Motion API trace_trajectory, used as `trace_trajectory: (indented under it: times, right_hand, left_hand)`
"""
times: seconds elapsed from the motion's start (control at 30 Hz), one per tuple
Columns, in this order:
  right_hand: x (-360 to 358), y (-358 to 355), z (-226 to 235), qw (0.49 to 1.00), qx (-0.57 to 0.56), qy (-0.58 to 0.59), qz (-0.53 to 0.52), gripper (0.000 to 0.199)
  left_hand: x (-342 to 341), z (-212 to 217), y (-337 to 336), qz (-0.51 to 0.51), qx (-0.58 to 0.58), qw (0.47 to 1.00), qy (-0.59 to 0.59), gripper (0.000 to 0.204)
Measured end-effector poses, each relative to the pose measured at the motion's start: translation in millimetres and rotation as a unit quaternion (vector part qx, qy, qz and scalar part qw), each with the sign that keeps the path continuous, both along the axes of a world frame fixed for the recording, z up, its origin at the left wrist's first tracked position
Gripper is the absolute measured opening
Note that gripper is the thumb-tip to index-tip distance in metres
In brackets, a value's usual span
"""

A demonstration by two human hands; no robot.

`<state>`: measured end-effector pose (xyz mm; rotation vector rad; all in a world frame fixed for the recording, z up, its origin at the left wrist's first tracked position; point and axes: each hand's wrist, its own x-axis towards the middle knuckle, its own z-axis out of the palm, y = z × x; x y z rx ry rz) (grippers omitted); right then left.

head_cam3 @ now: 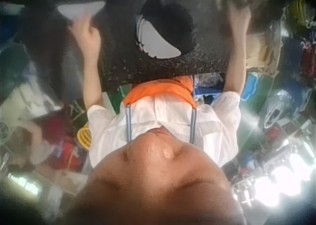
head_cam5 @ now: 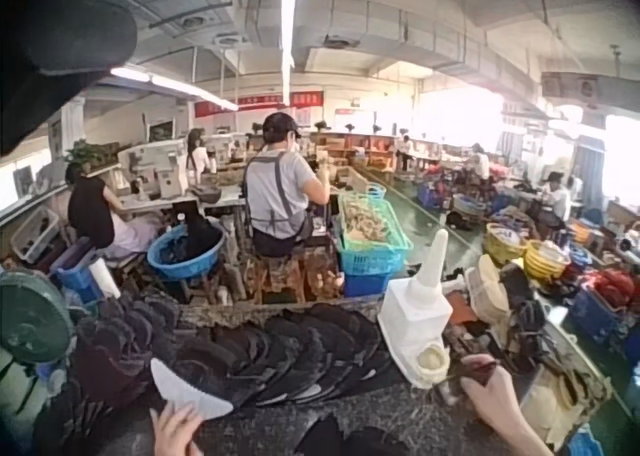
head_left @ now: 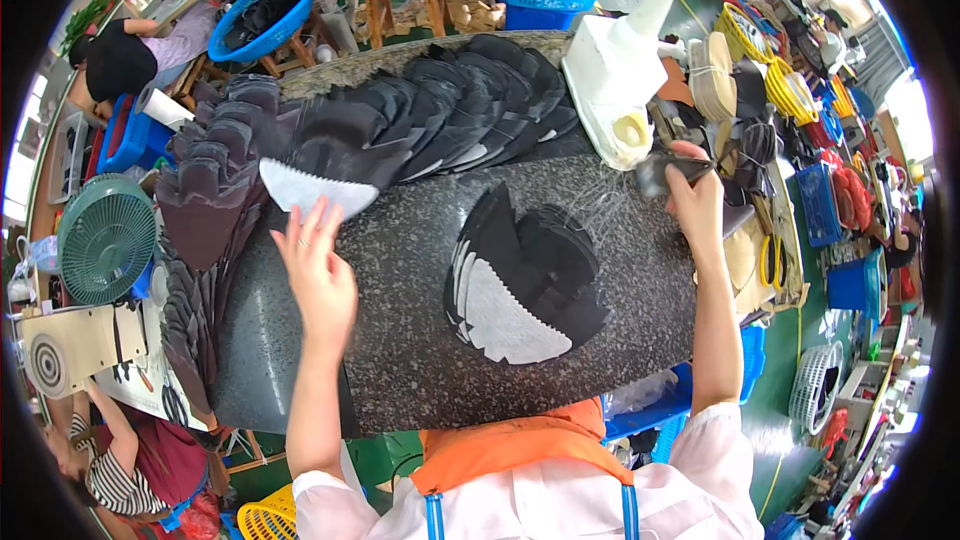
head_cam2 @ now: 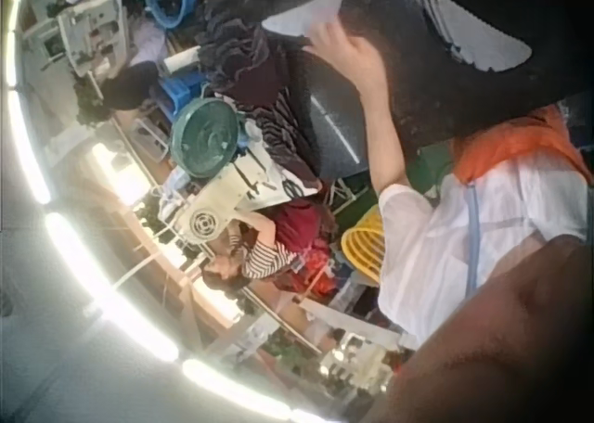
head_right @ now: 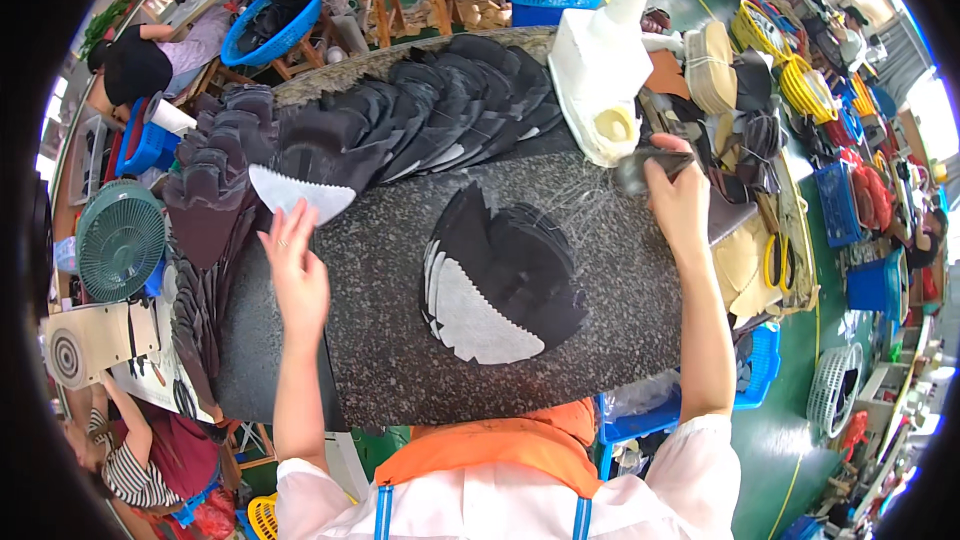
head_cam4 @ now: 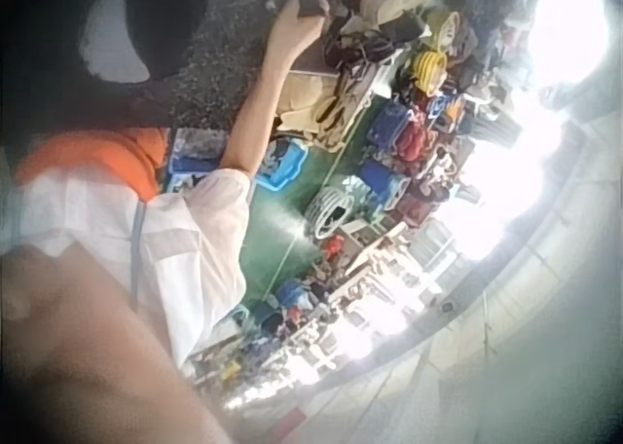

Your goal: The person applies glue to black shoe components using a brush and a glue dispenser.

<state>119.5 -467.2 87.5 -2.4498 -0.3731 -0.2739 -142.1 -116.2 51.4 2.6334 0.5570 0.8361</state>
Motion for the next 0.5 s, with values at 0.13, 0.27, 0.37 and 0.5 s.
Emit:
trace_trajectory:
  times: [0.13,0.27,0.37,0.5]
  right_hand:
    - [-65,46,20,0.865,0.136,0.342,0.342,0.026]
    - [-51,97,-4,0.885,-0.033,-0.112,0.451,0.01]
    - [-65,63,13,0.825,-0.048,0.009,0.563,0.031]
    - [-73,-22,-12,0.868,-0.061,0.018,0.493,0.033]
  left_hand:
    - [-17,-15,-125,-0.308,-0.057,0.943,0.112,0.055]
    - [-17,-41,-152,-0.358,-0.008,0.931,0.069,0.054]
    - [-17,-37,-149,-0.356,-0.05,0.931,0.064,0.05]
    - [-15,-37,-150,-0.342,-0.079,0.934,0.067,0.054]
